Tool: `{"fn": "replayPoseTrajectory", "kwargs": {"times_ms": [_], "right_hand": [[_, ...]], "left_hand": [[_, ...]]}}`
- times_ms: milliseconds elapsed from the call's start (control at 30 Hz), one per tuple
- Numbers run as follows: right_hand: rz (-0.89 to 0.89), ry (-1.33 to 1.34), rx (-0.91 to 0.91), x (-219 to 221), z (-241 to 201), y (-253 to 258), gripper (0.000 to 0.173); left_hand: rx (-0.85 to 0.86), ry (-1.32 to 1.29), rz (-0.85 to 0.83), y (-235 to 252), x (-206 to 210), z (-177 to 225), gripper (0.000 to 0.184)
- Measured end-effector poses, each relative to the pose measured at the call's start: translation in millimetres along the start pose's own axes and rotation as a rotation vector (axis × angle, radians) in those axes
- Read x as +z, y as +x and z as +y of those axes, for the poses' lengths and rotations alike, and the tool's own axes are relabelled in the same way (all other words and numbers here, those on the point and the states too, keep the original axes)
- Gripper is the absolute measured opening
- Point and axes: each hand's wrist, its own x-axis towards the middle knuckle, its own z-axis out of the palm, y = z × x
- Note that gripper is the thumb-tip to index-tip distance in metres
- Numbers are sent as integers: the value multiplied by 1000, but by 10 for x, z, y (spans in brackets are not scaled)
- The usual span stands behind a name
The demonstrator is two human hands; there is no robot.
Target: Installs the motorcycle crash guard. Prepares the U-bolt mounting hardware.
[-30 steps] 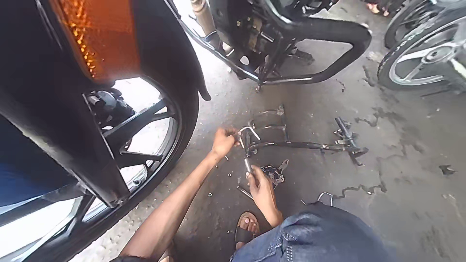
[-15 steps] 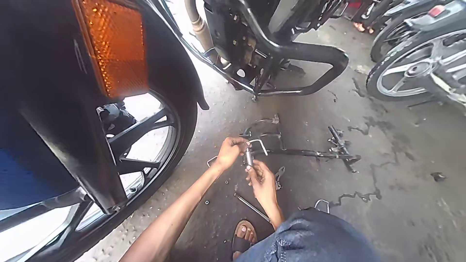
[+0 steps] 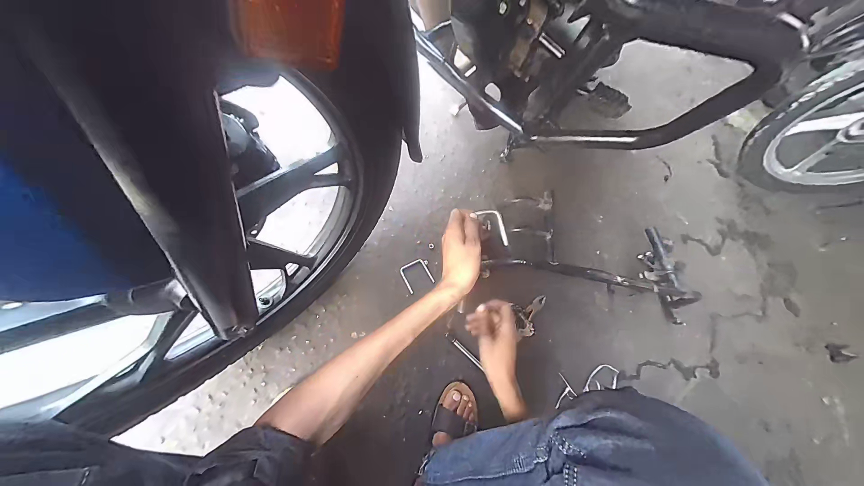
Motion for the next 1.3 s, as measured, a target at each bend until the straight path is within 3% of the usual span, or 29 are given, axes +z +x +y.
{"fn": "replayPoseTrajectory", "kwargs": {"times_ms": [67,133,267,367,467,533,600,733,1100,1300], "right_hand": [[-216,-409,100,109,457,-220,42],[-332,-611,150,225,796,-374,51],[-353,-771,60,297,982,-410,36],[-200,-571,156,169,806,-226,39],[111,-64,142,-153,340,69,37],[120,163,33,-450,-123,234,36],[5,299,-43,-715,-525,381,33],[-109,351,-102,-918,-851,567,27],[-105,366,-198,-961,-992,578,24],[-107,398,-187,-1026,-1153,608,26]], "left_hand": [[54,52,43,146,-66,48,32],[26,67,42,193,-98,235,34],[25,-1,21,219,-112,411,33],[86,-88,19,312,-52,482,30],[121,-164,30,340,-27,518,25],[109,-197,20,310,-22,534,24],[102,-234,3,279,1,561,25],[139,-301,-21,257,59,635,24],[144,-318,-80,195,52,747,25],[132,-316,-194,113,139,743,25]]}}
